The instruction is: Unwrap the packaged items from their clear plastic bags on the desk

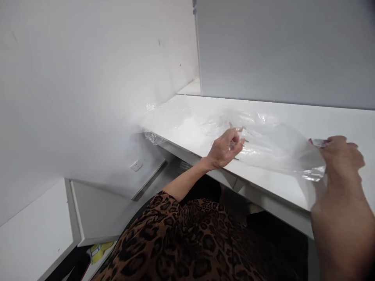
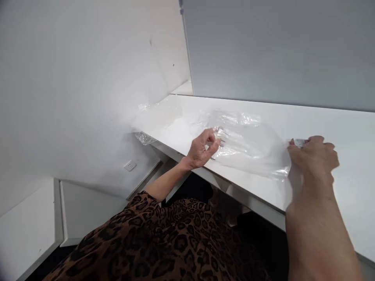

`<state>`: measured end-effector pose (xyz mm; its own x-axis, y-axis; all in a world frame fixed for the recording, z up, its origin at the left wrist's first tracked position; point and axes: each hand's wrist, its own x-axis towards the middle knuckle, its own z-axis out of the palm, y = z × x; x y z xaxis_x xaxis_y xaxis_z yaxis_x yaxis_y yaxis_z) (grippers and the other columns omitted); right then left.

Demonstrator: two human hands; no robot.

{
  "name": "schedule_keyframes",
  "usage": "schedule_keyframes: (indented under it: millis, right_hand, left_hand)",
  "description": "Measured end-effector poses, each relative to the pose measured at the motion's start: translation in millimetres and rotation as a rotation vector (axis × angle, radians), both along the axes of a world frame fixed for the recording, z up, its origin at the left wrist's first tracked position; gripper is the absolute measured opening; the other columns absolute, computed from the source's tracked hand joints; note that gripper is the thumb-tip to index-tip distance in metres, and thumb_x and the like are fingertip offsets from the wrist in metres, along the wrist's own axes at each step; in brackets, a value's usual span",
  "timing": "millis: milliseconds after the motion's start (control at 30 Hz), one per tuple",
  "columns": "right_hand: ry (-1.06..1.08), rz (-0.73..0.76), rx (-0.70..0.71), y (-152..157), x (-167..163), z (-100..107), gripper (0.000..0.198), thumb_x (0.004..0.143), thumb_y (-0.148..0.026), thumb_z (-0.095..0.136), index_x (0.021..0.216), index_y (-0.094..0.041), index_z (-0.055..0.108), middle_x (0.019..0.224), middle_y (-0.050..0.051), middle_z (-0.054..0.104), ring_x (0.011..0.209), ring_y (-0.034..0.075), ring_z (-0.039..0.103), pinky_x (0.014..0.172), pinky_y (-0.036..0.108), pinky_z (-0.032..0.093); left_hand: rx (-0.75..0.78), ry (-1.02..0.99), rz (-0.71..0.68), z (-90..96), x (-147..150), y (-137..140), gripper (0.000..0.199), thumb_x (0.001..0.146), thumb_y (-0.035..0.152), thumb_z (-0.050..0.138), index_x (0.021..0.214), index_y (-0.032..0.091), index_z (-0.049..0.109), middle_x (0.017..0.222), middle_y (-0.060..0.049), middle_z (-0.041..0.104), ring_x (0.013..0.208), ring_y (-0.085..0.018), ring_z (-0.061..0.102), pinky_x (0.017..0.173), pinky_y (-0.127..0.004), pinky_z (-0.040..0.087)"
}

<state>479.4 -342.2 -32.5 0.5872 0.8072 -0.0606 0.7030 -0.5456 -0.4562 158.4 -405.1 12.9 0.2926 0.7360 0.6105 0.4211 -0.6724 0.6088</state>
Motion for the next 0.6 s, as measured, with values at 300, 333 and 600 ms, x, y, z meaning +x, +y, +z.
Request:
schedule_keyframes:
  millis: [300, 333, 600]
  right_hand:
    - [0.002, 0.012, 0.035, 0.5, 1.5, -5.0, 0.083, 0.080, -0.061, 0.056, 0.156, -0.026, 0.050, 0.146, 0.034, 0.049, 0.143, 0.044, 0.049, 0.104, 0.060, 0.043]
    - [-0.003, 0.012, 0.035, 1.6, 2.1, -6.1, 0.084, 0.080, -0.062, 0.057, 0.156, -0.026, 0.050, 0.145, 0.034, 0.050, 0.142, 0.044, 0.049, 0.103, 0.060, 0.043]
    - [-0.020, 0.015, 0.028, 0.9, -0.1, -6.2, 0.083, 0.083, -0.065, 0.054, 0.155, -0.025, 0.049, 0.141, 0.034, 0.052, 0.138, 0.043, 0.051, 0.100, 0.058, 0.043]
  left_hand:
    - [0.190, -0.093, 0.435, 81.2, -64.6, -6.4, 0.028, 0.110, 0.039, 0.035, 0.102, 0.020, 0.053, 0.146, -0.010, 0.055, 0.125, -0.026, 0.067, 0.090, -0.047, 0.065]
    - [0.217, -0.106, 0.484, 87.0, -73.2, -2.2, 0.028, 0.111, 0.039, 0.035, 0.102, 0.020, 0.053, 0.144, -0.009, 0.055, 0.125, -0.026, 0.067, 0.090, -0.048, 0.065]
    - [0.203, -0.394, 0.832, 83.7, -172.8, 78.9, 0.022, 0.104, 0.043, 0.058, 0.103, 0.023, 0.050, 0.111, -0.004, 0.059, 0.126, -0.018, 0.061, 0.102, -0.034, 0.059]
